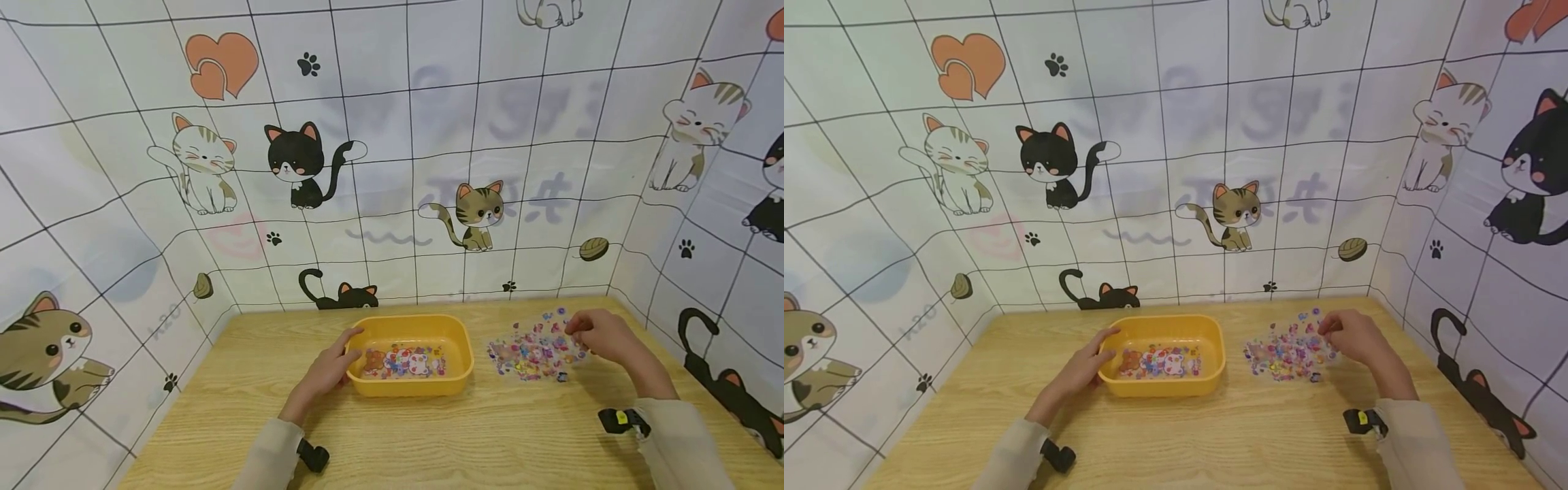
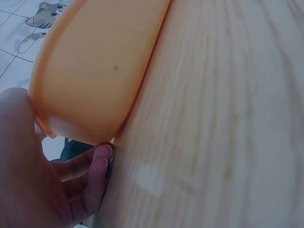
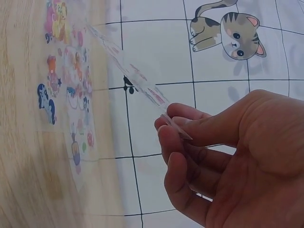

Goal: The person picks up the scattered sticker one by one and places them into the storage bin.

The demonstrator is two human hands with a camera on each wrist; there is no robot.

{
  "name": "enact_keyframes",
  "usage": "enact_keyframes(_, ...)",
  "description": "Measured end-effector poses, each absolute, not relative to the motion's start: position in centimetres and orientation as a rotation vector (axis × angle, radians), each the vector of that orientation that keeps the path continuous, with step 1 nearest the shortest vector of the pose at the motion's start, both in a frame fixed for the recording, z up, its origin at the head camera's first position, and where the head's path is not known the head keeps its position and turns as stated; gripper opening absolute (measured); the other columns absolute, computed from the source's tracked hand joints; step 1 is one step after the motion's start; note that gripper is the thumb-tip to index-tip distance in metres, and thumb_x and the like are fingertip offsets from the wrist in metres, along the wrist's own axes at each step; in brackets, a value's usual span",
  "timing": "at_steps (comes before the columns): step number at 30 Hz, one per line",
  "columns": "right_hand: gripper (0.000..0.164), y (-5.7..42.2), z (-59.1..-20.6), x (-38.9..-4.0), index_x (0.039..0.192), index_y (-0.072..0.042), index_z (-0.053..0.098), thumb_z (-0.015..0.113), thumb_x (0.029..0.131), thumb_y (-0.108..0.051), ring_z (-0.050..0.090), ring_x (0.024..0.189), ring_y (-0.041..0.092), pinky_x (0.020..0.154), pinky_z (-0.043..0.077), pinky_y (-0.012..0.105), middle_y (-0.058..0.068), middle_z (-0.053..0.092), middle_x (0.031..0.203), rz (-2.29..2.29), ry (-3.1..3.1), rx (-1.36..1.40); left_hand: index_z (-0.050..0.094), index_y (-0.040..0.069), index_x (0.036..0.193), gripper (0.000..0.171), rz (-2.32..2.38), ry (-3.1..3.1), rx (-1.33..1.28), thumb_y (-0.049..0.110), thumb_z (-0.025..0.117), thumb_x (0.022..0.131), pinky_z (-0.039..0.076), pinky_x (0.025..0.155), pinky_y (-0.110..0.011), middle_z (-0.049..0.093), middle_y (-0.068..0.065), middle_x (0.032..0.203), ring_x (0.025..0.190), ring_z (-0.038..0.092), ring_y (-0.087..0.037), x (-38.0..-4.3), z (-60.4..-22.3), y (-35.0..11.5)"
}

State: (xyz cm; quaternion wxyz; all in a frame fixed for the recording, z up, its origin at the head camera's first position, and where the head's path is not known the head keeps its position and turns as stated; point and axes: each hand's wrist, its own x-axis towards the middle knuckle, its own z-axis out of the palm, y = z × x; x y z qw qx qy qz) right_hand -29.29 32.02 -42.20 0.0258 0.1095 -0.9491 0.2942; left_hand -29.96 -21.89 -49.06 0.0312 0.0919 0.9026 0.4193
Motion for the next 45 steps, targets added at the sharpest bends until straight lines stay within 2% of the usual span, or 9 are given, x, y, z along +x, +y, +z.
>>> enact_keyframes(5,0.015,31.7,-41.8,-29.0,0.106,0.004,0.068,0.056,0.099,-0.002,0.061,0.072,0.022,0.057,0.048,0.03,0.013,0.07,0.09,0.913,-2.932,0.352,0.041,0.036,0.155,0.049,1.307,2.771,0.291,0.035,0.049,0.107,0.046,0.049,-0.029,0.058,-0.008,0.082,0.049,0.051,-0.017,-29.9,-49.0,-21.8)
enact_keyframes(12,0.015,31.0,-40.8,-28.4,0.104,0.003,0.069,0.056,0.098,-0.001,0.058,0.069,0.017,0.056,0.048,0.028,0.015,0.07,0.091,0.892,-2.891,0.392,0.041,0.035,0.155,0.05,1.32,2.765,0.289,0.035,0.05,0.106,0.045,0.049,-0.029,0.058,-0.009,0.081,0.048,0.05,-0.017,-29.9,-49.0,-21.7)
enact_keyframes(22,0.015,30.3,-40.1,-28.1,0.104,0.001,0.069,0.055,0.098,0.0,0.057,0.069,0.015,0.057,0.047,0.028,0.01,0.069,0.091,0.866,-2.882,0.407,0.041,0.035,0.155,0.05,1.327,2.754,0.296,0.034,0.05,0.107,0.045,0.049,-0.029,0.057,-0.01,0.082,0.049,0.051,-0.018,-29.8,-49.0,-21.7)
enact_keyframes(34,0.016,30.1,-39.6,-27.8,0.105,0.003,0.069,0.056,0.098,0.001,0.061,0.07,0.017,0.056,0.048,0.028,0.012,0.07,0.093,0.86,-2.866,0.416,0.041,0.035,0.156,0.05,1.318,2.765,0.318,0.034,0.05,0.107,0.046,0.05,-0.03,0.059,-0.011,0.084,0.049,0.051,-0.017,-29.9,-48.9,-21.5)
enact_keyframes(45,0.016,29.9,-39.4,-28.0,0.106,0.003,0.069,0.056,0.099,0.0,0.061,0.069,0.015,0.056,0.049,0.027,0.013,0.07,0.094,0.877,-2.845,0.431,0.041,0.036,0.155,0.049,1.322,2.774,0.286,0.034,0.049,0.107,0.044,0.049,-0.028,0.058,-0.007,0.078,0.047,0.05,-0.017,-29.8,-48.9,-21.7)
